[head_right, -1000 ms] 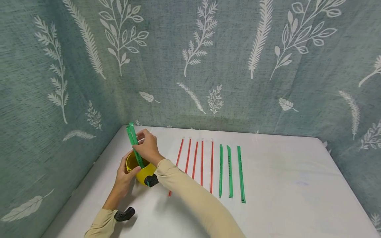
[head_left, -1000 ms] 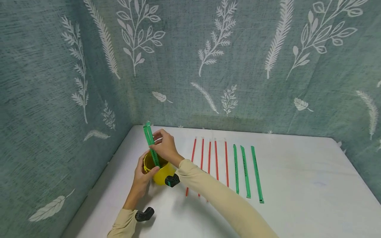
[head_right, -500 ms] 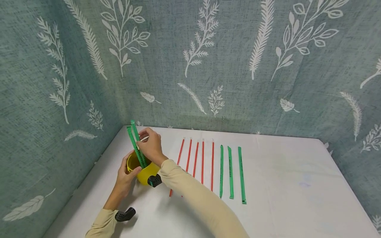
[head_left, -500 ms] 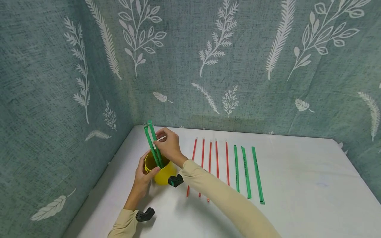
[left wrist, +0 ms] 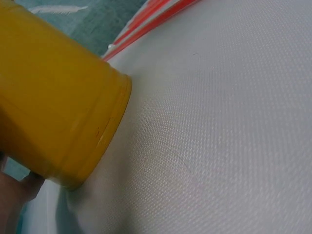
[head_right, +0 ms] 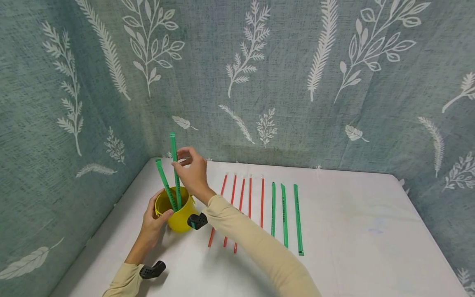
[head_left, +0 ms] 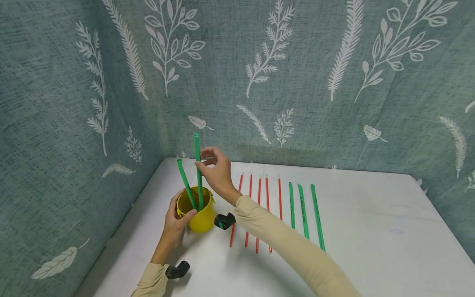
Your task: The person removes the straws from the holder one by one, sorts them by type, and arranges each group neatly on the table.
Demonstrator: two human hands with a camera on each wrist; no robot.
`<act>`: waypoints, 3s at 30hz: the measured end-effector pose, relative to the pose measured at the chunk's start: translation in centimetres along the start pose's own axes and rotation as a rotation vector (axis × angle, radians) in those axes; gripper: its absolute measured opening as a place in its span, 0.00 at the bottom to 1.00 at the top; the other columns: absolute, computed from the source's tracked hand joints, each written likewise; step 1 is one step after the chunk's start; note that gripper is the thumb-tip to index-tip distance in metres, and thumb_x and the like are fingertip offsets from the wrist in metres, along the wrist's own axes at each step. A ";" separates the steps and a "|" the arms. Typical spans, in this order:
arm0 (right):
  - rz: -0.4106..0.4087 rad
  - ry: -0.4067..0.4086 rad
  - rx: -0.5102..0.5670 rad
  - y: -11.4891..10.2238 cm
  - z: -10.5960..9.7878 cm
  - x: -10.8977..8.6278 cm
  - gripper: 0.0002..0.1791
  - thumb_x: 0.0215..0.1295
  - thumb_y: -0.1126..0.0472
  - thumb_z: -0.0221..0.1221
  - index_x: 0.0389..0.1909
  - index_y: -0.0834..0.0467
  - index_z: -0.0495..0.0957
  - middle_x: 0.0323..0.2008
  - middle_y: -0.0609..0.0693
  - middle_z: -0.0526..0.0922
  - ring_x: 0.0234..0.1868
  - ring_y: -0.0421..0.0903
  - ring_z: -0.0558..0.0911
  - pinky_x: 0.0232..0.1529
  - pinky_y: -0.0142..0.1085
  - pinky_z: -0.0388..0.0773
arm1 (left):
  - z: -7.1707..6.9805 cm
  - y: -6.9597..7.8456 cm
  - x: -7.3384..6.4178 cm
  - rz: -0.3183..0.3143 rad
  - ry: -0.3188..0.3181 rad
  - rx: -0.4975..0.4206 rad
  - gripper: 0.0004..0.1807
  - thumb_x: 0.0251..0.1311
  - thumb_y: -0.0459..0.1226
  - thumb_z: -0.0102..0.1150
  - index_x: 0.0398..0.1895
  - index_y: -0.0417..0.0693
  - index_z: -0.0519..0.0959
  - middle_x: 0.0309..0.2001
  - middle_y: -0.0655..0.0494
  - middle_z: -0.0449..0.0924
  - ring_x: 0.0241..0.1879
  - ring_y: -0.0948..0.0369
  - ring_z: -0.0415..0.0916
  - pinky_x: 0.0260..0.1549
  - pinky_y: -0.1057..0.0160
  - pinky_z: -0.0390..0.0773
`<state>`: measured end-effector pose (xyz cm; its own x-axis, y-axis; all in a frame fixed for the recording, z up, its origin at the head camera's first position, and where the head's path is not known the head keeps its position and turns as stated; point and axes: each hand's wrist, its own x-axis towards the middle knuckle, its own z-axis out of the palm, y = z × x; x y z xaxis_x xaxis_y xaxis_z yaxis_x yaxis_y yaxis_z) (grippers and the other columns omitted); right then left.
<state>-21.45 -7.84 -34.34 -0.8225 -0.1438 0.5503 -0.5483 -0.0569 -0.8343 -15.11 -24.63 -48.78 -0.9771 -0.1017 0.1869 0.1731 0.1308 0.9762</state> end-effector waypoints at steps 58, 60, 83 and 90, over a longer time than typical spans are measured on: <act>0.040 0.141 -0.085 -2.9 -17.0 -1.3 0.20 0.58 0.75 0.60 0.53 0.72 0.72 0.42 0.69 0.76 0.33 0.52 0.79 0.30 0.45 0.81 | 0.3 0.0 0.0 0.033 -0.022 -0.060 0.38 0.60 0.28 0.55 0.72 0.54 0.54 0.62 0.52 0.60 0.57 0.57 0.62 0.52 0.74 0.69; 0.050 0.147 -0.099 -2.8 -17.6 -1.5 0.20 0.58 0.75 0.60 0.53 0.72 0.73 0.42 0.69 0.76 0.33 0.51 0.79 0.31 0.48 0.81 | 0.3 0.0 0.0 0.032 -0.026 -0.061 0.38 0.60 0.28 0.55 0.72 0.54 0.53 0.62 0.51 0.60 0.57 0.57 0.61 0.53 0.74 0.69; 0.115 0.169 -0.182 0.7 -23.1 -3.5 0.22 0.58 0.69 0.63 0.55 0.66 0.74 0.44 0.65 0.76 0.31 0.37 0.80 0.28 0.40 0.82 | 0.5 2.4 -0.5 0.026 -0.030 -0.054 0.38 0.60 0.25 0.53 0.72 0.46 0.52 0.61 0.49 0.59 0.56 0.57 0.62 0.50 0.74 0.70; 0.153 0.175 -0.203 1.2 -24.5 -4.2 0.22 0.59 0.67 0.63 0.54 0.66 0.74 0.43 0.64 0.77 0.32 0.36 0.81 0.28 0.38 0.82 | 0.6 2.6 -0.6 0.030 -0.032 -0.047 0.38 0.60 0.25 0.52 0.72 0.45 0.51 0.62 0.48 0.59 0.55 0.57 0.62 0.50 0.75 0.70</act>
<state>-22.36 16.90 -36.89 -0.9015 0.0379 0.4310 -0.4210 0.1535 -0.8940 -14.17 -23.69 -46.43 -0.9747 -0.0663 0.2137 0.2077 0.0867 0.9743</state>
